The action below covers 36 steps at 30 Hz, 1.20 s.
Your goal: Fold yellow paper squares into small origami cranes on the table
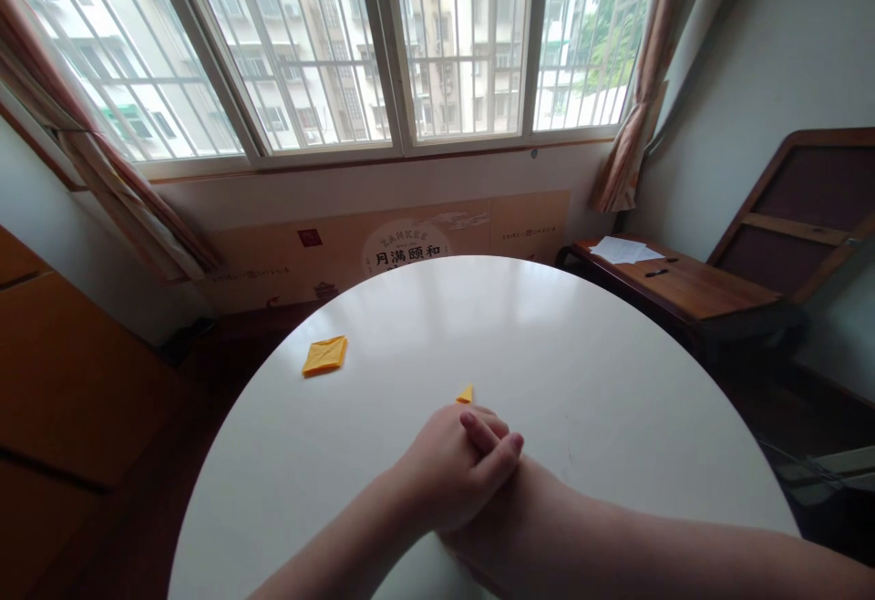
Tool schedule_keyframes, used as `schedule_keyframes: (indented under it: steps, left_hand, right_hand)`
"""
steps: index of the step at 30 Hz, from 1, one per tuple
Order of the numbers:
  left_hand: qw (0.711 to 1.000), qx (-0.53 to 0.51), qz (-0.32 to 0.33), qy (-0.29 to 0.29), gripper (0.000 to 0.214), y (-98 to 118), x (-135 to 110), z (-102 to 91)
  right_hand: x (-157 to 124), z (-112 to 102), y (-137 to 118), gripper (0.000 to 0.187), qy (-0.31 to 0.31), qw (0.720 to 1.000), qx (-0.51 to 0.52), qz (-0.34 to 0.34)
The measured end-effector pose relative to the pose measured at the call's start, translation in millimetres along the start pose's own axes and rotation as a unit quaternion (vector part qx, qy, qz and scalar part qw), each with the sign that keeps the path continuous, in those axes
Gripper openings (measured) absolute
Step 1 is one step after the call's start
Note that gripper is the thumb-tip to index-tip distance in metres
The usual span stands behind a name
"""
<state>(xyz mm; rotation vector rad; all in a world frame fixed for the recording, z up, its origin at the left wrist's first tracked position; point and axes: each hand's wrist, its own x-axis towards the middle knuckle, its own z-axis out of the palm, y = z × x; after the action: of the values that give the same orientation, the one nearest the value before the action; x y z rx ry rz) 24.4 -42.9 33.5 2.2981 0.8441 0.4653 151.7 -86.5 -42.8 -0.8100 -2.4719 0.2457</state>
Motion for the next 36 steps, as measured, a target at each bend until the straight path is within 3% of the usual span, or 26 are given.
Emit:
schedule_keyframes:
  steps: [2,4,6,8,10,11,13,15,17,20,24,30,36]
  left_hand:
    - [0.998,0.032,0.011,0.044,0.043,-5,0,-0.5]
    - [0.991,0.073,0.027,0.107,0.047,-12,0,-1.9]
    - [0.976,0.112,0.054,0.181,0.051,-20,2,-4.6]
    - [0.953,0.155,0.078,0.250,0.054,-30,4,-9.2]
    - [0.929,0.193,0.089,0.302,0.053,-42,6,-15.0]
    - [0.920,0.209,0.077,0.322,0.050,-49,7,-18.0]
    - [0.899,0.251,0.032,0.358,0.046,-66,9,-22.9]
    - [0.887,0.282,-0.046,0.364,0.044,-83,11,-25.3]
    - [0.876,0.285,-0.122,0.369,0.042,-99,12,-24.8]
    - [0.866,0.280,-0.162,0.382,0.039,-114,15,-20.4]
    - [0.856,0.274,-0.183,0.399,0.034,-118,18,-15.5]
    - [0.861,0.276,-0.167,0.394,0.044,-112,12,-16.8]
    - [0.875,0.289,-0.192,0.338,0.009,-108,5,-13.2]
  right_hand:
    - [5,-14,1,0.010,-0.013,0.999,-0.015,-0.044]
    - [13,-28,5,0.012,-0.029,0.988,-0.055,-0.138]
    - [21,-39,11,0.020,0.047,0.981,-0.038,-0.184]
    - [25,-46,17,0.023,0.120,0.975,-0.013,-0.189]
    - [27,-50,27,0.028,0.197,0.970,0.012,-0.143]
    - [27,-51,33,0.029,0.239,0.967,0.022,-0.088]
    - [26,-53,51,0.031,0.307,0.951,0.041,0.022]
    - [25,-52,72,0.036,0.372,0.913,0.090,0.142]
    - [24,-49,93,0.043,0.402,0.889,0.108,0.188]
    - [21,-38,119,0.045,0.436,0.855,0.145,0.239]
    - [18,-21,137,0.022,0.425,0.826,0.221,0.297]
    - [17,-11,143,0.031,0.351,0.827,0.282,0.338]
    - [17,-12,133,0.033,0.294,0.837,0.307,0.346]
